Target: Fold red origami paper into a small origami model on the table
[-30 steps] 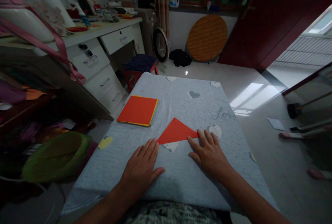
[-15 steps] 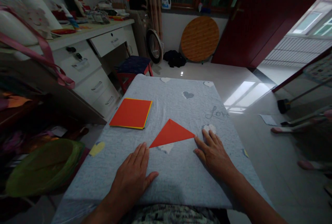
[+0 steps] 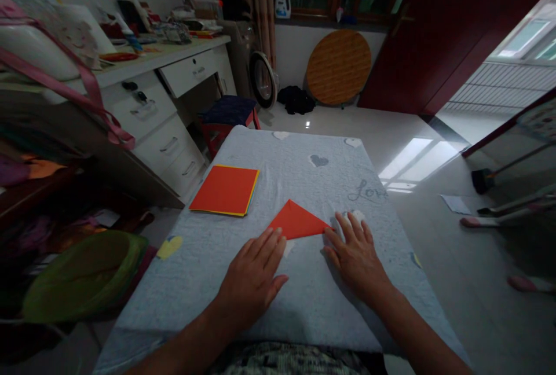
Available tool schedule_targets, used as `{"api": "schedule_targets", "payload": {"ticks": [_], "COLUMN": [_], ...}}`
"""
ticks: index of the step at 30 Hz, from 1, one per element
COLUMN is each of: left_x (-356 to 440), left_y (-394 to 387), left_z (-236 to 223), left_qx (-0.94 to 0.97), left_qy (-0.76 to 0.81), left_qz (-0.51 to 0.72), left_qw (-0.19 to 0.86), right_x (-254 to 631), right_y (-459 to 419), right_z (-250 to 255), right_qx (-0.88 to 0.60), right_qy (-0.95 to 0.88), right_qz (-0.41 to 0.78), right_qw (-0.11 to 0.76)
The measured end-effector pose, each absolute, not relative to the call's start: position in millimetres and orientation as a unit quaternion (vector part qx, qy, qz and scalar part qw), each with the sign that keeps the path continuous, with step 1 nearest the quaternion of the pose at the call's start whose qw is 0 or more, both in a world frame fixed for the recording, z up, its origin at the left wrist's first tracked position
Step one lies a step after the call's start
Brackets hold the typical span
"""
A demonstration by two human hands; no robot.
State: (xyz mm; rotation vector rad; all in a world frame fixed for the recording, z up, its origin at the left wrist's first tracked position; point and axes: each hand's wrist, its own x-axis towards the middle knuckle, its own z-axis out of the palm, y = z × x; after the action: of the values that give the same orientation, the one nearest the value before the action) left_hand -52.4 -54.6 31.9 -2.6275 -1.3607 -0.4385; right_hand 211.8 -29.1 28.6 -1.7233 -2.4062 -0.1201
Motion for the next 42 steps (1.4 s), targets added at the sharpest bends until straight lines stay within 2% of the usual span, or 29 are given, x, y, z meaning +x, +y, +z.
{"api": "schedule_targets", "payload": {"ticks": [6,11,21,26,32,36,42], "left_x": [-38.3,-51.4,-81.6,-88.7,-82.6,-68.1,-65.6], "left_y": [-41.1,-50.1,-71.4,-73.8,-65.7,-57.8,-56.3], "left_z": [6.3,3.8,3.6,2.0,9.1,14.2,11.1], "left_qx": [-0.897,-0.885,-0.849,-0.839,-0.824,-0.857,-0.861], "left_qy": [-0.430,-0.450,-0.501,-0.514,-0.523,-0.487,-0.483], "left_qz": [-0.094,-0.116,-0.125,-0.136,-0.177,-0.142,-0.130], "left_qw": [0.032,0.032,0.110,0.117,0.126,0.091,0.090], "right_x": [164.1,177.0,241.1,252.7,220.7,179.0,199.3], "right_y": [-33.3,-34.7,-46.9,-44.0,-37.3,-39.1,-38.4], "right_z": [23.8,19.3,13.1,11.8,28.1,33.2,20.2], "right_qx": [-0.492,-0.526,-0.609,-0.623,-0.588,-0.518,-0.582], "right_qy": [-0.864,-0.846,-0.787,-0.777,-0.800,-0.849,-0.810], "right_qz": [0.021,0.027,-0.034,0.005,0.027,0.052,0.027], "right_qw": [0.103,0.085,0.087,0.089,0.113,0.091,0.069]}}
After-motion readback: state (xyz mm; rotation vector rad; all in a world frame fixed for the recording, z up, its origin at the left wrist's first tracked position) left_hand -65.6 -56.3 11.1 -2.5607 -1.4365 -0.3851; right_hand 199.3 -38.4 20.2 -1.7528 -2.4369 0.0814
